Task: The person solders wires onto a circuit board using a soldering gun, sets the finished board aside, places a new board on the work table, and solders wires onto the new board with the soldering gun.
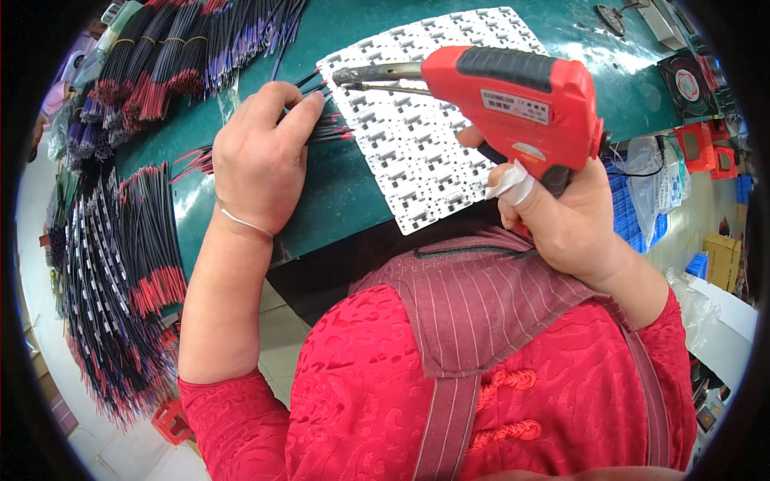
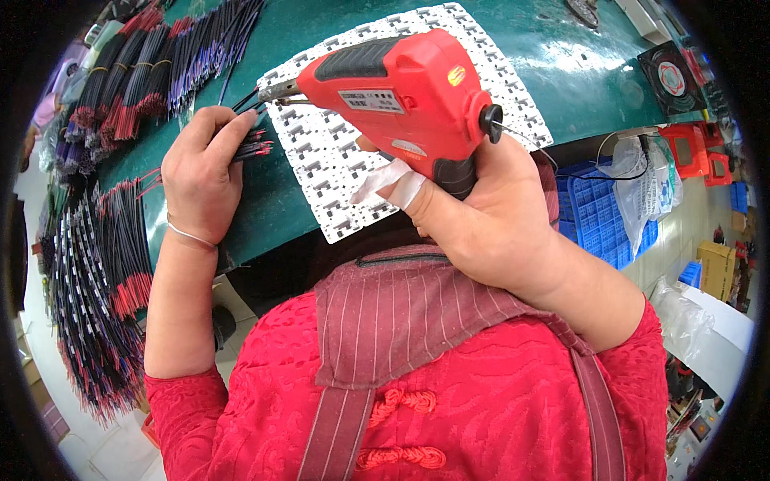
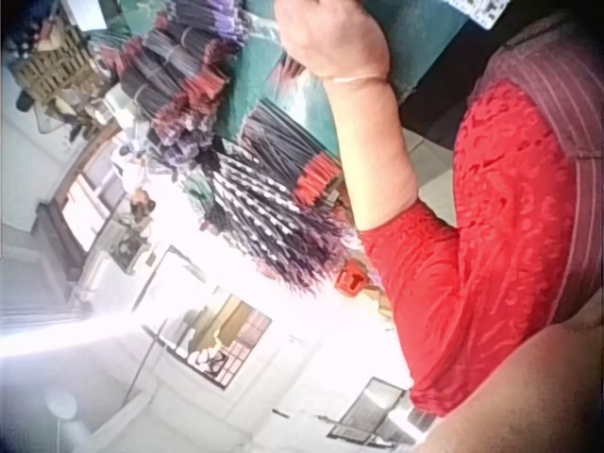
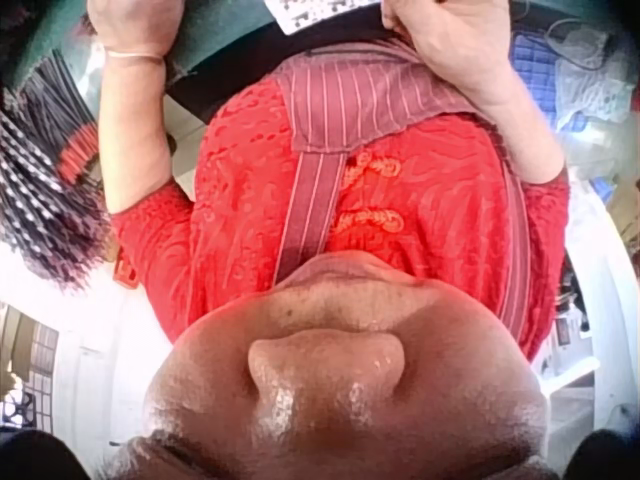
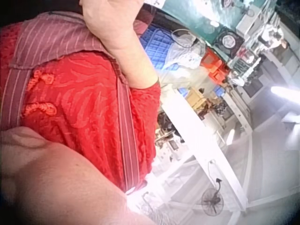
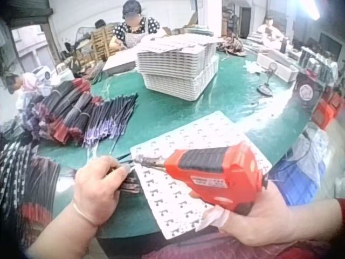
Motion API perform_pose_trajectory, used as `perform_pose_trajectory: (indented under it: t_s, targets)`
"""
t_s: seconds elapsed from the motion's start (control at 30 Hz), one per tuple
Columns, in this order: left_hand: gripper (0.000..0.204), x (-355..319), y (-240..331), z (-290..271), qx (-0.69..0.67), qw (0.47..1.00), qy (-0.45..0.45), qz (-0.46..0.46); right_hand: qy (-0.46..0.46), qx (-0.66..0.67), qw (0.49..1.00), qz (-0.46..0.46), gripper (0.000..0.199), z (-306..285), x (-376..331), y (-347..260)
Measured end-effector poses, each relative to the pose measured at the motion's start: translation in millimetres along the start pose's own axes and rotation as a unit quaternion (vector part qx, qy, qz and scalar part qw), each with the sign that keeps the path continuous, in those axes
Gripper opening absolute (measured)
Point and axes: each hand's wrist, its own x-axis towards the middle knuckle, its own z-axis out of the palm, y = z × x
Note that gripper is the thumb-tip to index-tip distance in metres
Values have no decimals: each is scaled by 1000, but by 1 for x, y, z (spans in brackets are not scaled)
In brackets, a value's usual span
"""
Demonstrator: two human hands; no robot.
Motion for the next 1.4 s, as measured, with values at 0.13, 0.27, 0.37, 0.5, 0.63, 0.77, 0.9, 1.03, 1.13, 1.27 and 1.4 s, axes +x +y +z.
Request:
perform_pose_trajectory:
  t_s: [0.13,0.27,0.37,0.5,0.63,0.77,0.9,1.03,1.13,1.27,1.4]
  targets:
    - [29,1,2,0,-6,1000,0,-24,5,14,1000,-25,32,3,0,2]
    - [43,0,4,-1,-20,998,-18,-52,19,40,999,-22,28,4,-1,8]
    - [42,-1,2,-1,-29,999,-13,-38,16,36,999,-14,29,3,-2,3]
    - [42,-2,0,1,-44,999,13,-26,-5,31,999,1,35,3,0,3]
    - [44,-1,0,2,-47,999,13,-14,11,10,999,-30,33,7,1,5]
    - [45,-1,-1,2,-40,999,-7,-12,25,11,999,-25,29,6,0,6]
    - [46,-1,0,0,-41,999,-16,-17,2,-16,1000,-18,26,3,-1,5]
    - [46,-1,0,1,-36,999,-14,-14,-12,-30,999,3,35,3,-3,8]
    - [33,0,1,3,-29,1000,-1,-8,16,27,999,0,28,10,0,0]
    - [23,1,0,5,-29,999,17,3,25,47,998,-15,30,10,0,5]
    - [24,1,1,5,-25,1000,15,3,0,-44,999,-2,28,3,-1,7]
